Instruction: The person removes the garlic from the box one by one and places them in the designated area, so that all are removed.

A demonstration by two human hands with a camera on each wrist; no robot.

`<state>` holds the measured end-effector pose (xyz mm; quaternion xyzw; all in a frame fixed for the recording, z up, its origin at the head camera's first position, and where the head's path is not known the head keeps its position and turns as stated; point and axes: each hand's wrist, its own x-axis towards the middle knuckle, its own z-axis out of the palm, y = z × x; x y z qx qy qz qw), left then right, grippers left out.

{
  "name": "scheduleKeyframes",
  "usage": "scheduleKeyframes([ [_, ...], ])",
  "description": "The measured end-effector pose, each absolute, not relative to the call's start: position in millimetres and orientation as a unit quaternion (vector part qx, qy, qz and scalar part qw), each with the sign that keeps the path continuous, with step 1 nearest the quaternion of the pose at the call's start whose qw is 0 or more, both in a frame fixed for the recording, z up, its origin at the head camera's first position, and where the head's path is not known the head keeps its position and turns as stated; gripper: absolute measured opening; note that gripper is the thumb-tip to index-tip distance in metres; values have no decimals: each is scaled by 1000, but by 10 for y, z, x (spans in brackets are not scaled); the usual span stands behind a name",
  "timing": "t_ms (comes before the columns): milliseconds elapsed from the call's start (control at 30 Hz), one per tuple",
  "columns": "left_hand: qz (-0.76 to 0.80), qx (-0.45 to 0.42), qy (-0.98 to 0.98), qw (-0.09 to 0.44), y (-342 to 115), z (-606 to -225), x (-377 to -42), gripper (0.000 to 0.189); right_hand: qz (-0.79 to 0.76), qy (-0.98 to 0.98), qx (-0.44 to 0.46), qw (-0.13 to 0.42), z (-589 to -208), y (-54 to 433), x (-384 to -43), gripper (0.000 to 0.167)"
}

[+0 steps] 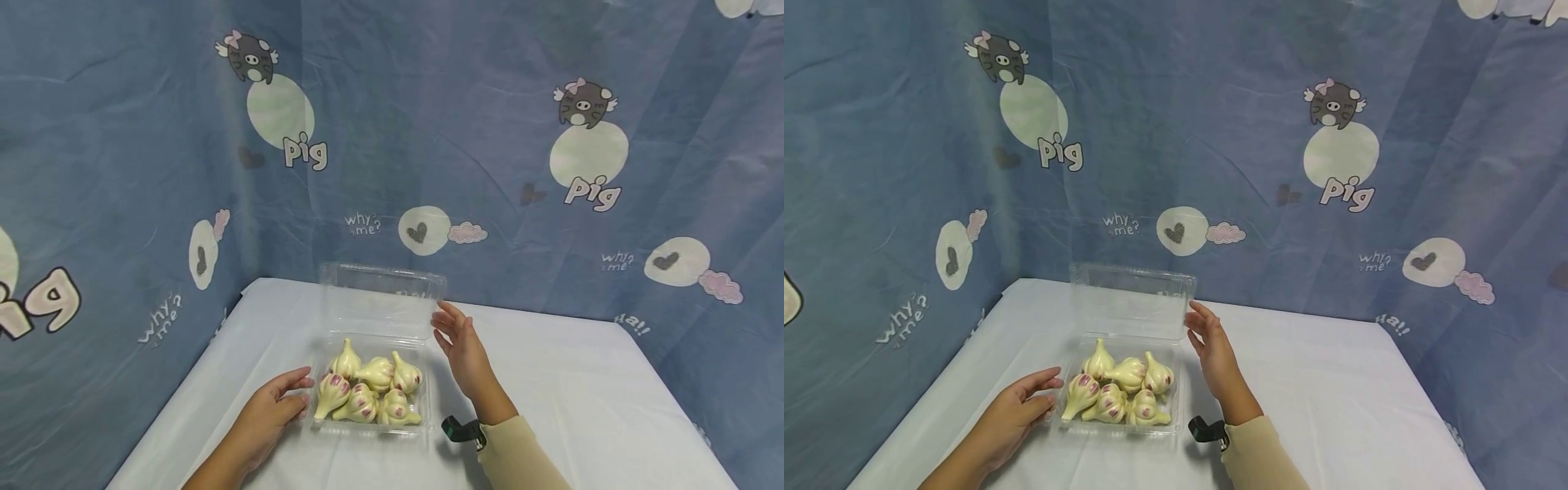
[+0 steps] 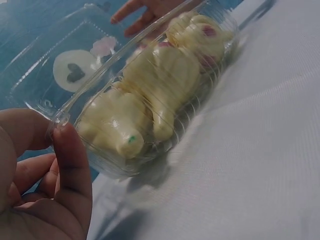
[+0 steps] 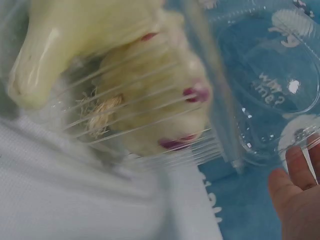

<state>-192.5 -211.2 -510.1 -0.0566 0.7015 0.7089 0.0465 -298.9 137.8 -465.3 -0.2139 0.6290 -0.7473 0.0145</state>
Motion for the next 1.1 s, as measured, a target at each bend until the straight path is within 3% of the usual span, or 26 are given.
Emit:
scheduleKeyframes([
  [400, 703, -50, 708, 40, -2121, -5061, -1934, 57, -808, 567, -144, 74, -4782, 1333, -3115, 81],
  [767, 699, -55, 712, 46, -2117, -5040, -1924, 56, -849, 510, -91, 106, -4947, 1304, -3183, 56],
  [1100, 701, -58, 709, 50, -2113, -5012, -1930, 56, -895, 420, -47, 144, -5077, 1348, -3151, 61],
])
